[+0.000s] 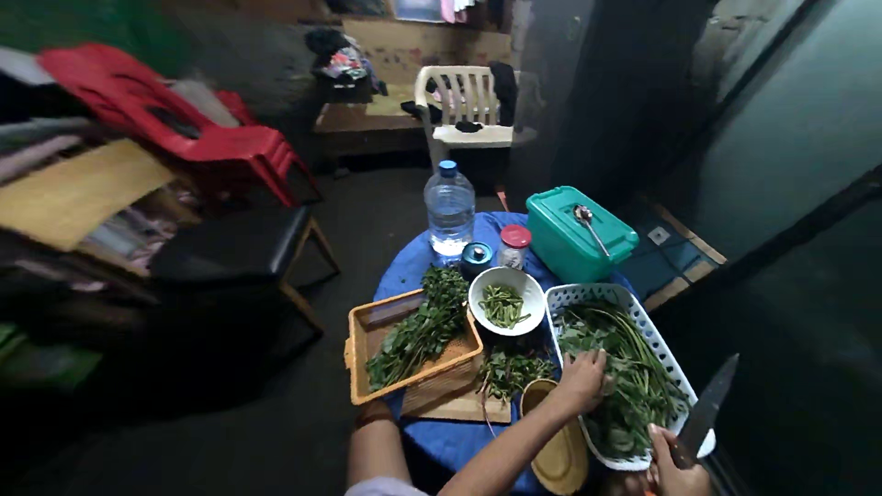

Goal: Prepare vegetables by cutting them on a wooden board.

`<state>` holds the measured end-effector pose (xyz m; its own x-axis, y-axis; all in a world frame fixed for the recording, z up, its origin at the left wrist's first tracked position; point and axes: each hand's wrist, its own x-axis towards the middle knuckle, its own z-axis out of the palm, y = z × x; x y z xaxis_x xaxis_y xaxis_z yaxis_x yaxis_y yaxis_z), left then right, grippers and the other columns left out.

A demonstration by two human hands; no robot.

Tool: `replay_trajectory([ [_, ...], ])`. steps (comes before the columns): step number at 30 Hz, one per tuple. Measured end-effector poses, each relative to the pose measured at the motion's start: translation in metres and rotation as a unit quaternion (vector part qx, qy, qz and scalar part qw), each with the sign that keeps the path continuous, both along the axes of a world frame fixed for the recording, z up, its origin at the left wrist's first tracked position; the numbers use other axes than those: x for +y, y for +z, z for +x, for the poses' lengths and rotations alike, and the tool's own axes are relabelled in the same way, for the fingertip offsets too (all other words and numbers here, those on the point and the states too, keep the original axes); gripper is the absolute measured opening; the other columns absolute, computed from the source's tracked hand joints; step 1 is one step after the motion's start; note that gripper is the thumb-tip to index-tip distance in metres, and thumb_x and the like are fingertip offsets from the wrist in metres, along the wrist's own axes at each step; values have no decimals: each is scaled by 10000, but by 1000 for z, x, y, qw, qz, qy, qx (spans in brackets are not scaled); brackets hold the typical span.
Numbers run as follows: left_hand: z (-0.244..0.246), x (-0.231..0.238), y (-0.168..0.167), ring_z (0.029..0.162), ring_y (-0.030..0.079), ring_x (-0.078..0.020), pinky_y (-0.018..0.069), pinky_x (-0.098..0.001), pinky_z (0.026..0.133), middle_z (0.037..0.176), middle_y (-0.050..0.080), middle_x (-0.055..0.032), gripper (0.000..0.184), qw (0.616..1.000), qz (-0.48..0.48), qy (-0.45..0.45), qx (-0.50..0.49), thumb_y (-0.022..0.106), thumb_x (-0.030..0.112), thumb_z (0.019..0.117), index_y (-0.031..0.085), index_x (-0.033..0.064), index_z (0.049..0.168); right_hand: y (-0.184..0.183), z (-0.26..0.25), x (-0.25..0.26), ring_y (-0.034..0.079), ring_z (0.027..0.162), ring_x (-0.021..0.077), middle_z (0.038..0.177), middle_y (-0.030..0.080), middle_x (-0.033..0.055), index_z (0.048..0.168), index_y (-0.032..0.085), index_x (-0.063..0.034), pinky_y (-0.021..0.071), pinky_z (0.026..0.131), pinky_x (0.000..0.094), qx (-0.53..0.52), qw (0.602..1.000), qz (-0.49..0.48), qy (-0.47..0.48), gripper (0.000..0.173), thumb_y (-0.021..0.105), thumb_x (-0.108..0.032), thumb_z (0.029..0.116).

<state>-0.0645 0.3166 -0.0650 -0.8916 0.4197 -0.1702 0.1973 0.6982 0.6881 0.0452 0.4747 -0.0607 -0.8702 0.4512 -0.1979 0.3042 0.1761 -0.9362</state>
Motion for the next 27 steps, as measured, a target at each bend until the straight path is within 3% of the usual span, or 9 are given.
replay_trajectory([
  [2, 6, -19, -3, 1396, 496, -374, 349, -595, 1159, 1527, 490, -219, 529, 999, 28, 27, 10, 477, 276, 1095, 407, 33, 1559, -6, -5, -6, 496, 470, 24, 715, 579, 16, 1162, 599, 72, 488, 472, 221, -9, 999, 16, 41, 291, 583, -189, 1034],
  [6, 30, -96, -18, 1249, 624, -315, 487, -486, 1078, 1330, 652, -182, 352, 975, 105, 175, 81, 536, 215, 1051, 670, 30, 1319, -3, -19, -39, 520, 504, 54, 755, 624, 49, 1161, 639, 50, 496, 492, 260, 5, 992, 32, 120, 293, 623, -202, 1012],
  [8, 42, -148, -23, 1195, 657, -274, 506, -454, 1062, 1259, 693, -152, 312, 953, 104, 267, 103, 545, 196, 1037, 711, 32, 1244, -1, -32, -62, 547, 523, 66, 788, 674, 61, 1150, 673, 27, 501, 501, 277, 25, 986, 40, 161, 285, 629, -220, 1016],
  [11, 65, -226, -25, 1146, 673, -285, 517, -449, 1041, 1230, 692, -179, 293, 915, 55, 391, 79, 569, 173, 1022, 713, 9, 1218, -2, -55, -96, 672, 705, 115, 948, 753, 70, 1245, 685, -27, 562, 646, 326, 38, 971, 36, 231, 301, 649, -204, 1003],
  [13, 76, -273, -28, 1205, 638, -329, 486, -488, 1072, 1266, 666, -206, 289, 890, -3, 455, 30, 585, 157, 1013, 703, 4, 1229, 1, -68, -113, 719, 849, 200, 1021, 754, 115, 1428, 554, -35, 576, 801, 422, 14, 960, 59, 275, 482, 668, -217, 997],
  [15, 83, -309, -31, 1274, 583, -380, 440, -538, 1097, 1305, 640, -238, 274, 870, -58, 489, -32, 593, 128, 1003, 706, -5, 1213, 6, -73, -126, 723, 893, 269, 1045, 739, 169, 1527, 432, -13, 571, 863, 485, 6, 949, 101, 300, 623, 678, -211, 989],
  [18, 85, -338, -45, 1279, 573, -405, 452, -571, 1076, 1331, 614, -254, 254, 867, -98, 480, -91, 609, 97, 986, 707, -9, 1194, 10, -66, -139, 700, 812, 260, 990, 726, 186, 1465, 508, 0, 570, 795, 466, 8, 941, 104, 322, 549, 680, -198, 983],
  [22, 76, -339, -68, 1255, 584, -429, 455, -605, 1048, 1307, 624, -269, 280, 869, -129, 469, -88, 617, 161, 997, 699, -41, 1173, 3, -53, -141, 585, 597, 103, 830, 704, 68, 1319, 649, -46, 501, 575, 292, -2, 936, 73, 345, 363, 662, -211, 996],
  [27, 76, -341, -44, 1247, 589, -443, 455, -631, 1033, 1291, 629, -285, 305, 846, -112, 502, -142, 649, 154, 966, 682, -41, 1198, 3, -35, -137, 549, 502, 87, 692, 646, 15, 1202, 687, -55, 466, 469, 255, -39, 941, 40, 333, 317, 588, -309, 1041],
])
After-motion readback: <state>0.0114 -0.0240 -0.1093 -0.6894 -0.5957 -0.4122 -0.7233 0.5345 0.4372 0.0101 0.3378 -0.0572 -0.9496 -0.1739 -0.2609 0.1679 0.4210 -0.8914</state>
